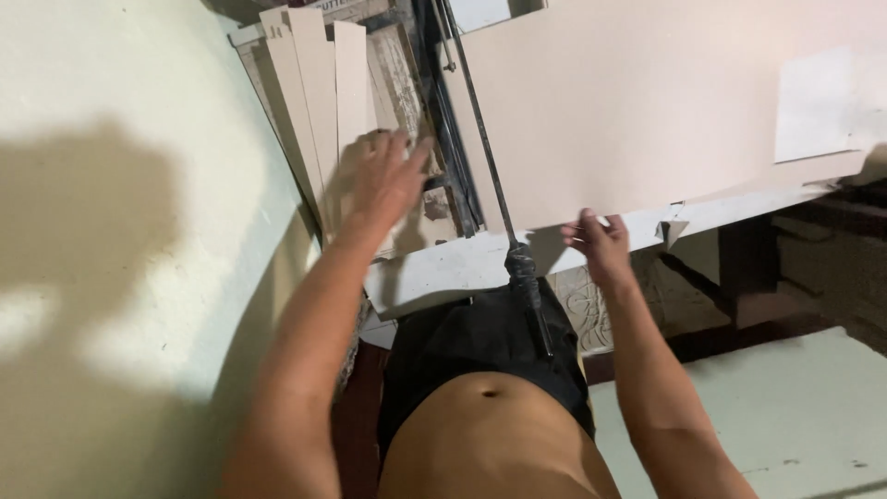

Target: The person operates a manual paper cutter to trim a large sheet of paper. They repeatedly align the paper against the guide, pull down the cutting lever to slice the sheet, and remove the cut pieces.

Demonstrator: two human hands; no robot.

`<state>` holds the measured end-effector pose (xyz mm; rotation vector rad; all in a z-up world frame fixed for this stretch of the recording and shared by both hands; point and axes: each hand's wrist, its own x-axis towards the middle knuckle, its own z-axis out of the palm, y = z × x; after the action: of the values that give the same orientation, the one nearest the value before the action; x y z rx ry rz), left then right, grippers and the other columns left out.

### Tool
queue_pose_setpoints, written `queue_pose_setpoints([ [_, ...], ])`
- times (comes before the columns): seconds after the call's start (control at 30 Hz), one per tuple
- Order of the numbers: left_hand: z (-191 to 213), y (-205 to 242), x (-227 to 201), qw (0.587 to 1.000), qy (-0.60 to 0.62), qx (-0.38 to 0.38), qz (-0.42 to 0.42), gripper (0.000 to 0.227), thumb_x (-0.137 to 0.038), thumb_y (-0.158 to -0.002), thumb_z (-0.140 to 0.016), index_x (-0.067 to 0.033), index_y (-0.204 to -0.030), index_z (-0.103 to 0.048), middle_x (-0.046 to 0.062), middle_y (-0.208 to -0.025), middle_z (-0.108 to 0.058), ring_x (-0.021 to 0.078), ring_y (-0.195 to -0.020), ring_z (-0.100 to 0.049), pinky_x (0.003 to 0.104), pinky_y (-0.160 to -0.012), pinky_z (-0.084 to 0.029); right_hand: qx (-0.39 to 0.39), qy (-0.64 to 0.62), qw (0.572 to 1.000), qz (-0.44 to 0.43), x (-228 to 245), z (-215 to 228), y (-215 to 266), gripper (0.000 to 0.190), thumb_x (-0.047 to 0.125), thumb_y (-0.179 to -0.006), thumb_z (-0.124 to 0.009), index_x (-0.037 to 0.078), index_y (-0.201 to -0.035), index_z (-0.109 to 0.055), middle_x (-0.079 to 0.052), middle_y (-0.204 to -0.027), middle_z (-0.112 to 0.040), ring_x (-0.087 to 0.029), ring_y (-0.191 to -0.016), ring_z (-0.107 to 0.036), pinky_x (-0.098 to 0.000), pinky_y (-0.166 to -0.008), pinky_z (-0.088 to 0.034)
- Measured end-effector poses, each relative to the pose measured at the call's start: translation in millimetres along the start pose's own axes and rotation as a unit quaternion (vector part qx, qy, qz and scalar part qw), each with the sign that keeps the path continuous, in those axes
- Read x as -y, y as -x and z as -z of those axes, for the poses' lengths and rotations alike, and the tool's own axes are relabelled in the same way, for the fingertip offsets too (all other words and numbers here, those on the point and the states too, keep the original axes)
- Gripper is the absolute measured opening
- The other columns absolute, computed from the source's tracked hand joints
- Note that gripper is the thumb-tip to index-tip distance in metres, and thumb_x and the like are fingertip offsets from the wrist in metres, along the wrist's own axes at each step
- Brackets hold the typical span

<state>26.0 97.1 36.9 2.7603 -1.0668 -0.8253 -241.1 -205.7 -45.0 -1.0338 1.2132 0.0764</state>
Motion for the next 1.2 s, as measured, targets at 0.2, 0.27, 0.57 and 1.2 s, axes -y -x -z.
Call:
queue_pose_setpoints([
  [0.2,4.6,-31.4,-57.9,0.989,0.056,0.075,0.119,0.102,-0.046,-0.090,-0.079,-0.0247,-0.166,-0.015,0.032,-0.163,-0.026,0.0519,-0.152,-0.022,0.071,-0.119,-0.016,0.013,0.071,0.996,0.056,7.7,-52.9,-9.7,0.032,0.032,-0.105,-0.068,0.006,-0.120,-0.055,-0.015,-0.099,-0.073,-0.027,-0.085,-0.077,-0.0428,-0.073,-0.067],
  [0.27,-15.9,-44.7,-64.7,0.985,0.042,0.099,0.137,0.111,-0.046,-0.087,-0.082,-0.0208,-0.166,-0.009,0.033,-0.165,-0.014,0.0519,-0.153,-0.013,0.074,-0.118,-0.013,0.014,0.092,0.995,0.048,14.3,-55.8,-11.2,0.031,0.032,-0.106,-0.067,0.006,-0.120,-0.057,-0.015,-0.099,-0.072,-0.027,-0.085,-0.077,-0.0429,-0.074,-0.066],
  [0.57,-38.2,-65.6,-70.6,0.971,0.012,0.145,0.190,0.125,-0.036,-0.084,-0.084,-0.0156,-0.163,0.011,0.034,-0.165,0.008,0.0519,-0.154,0.000,0.085,-0.109,-0.016,0.129,0.582,0.803,0.011,164.4,-142.2,168.9,0.076,0.069,-0.089,-0.049,0.019,-0.145,-0.038,-0.013,-0.065,-0.066,-0.027,-0.056,-0.069,-0.0403,-0.055,-0.057],
  [1.2,-51.2,-32.1,-74.3,0.997,0.028,0.059,-0.038,0.044,-0.031,-0.092,-0.072,-0.0202,-0.131,-0.055,0.013,-0.141,-0.045,0.0237,-0.132,-0.040,0.044,-0.101,-0.030,0.248,0.458,0.854,0.018,138.7,-96.5,197.9,0.082,0.047,-0.093,-0.053,0.026,-0.166,-0.020,-0.023,-0.075,-0.075,-0.041,-0.070,-0.074,-0.0524,-0.073,-0.056],
])
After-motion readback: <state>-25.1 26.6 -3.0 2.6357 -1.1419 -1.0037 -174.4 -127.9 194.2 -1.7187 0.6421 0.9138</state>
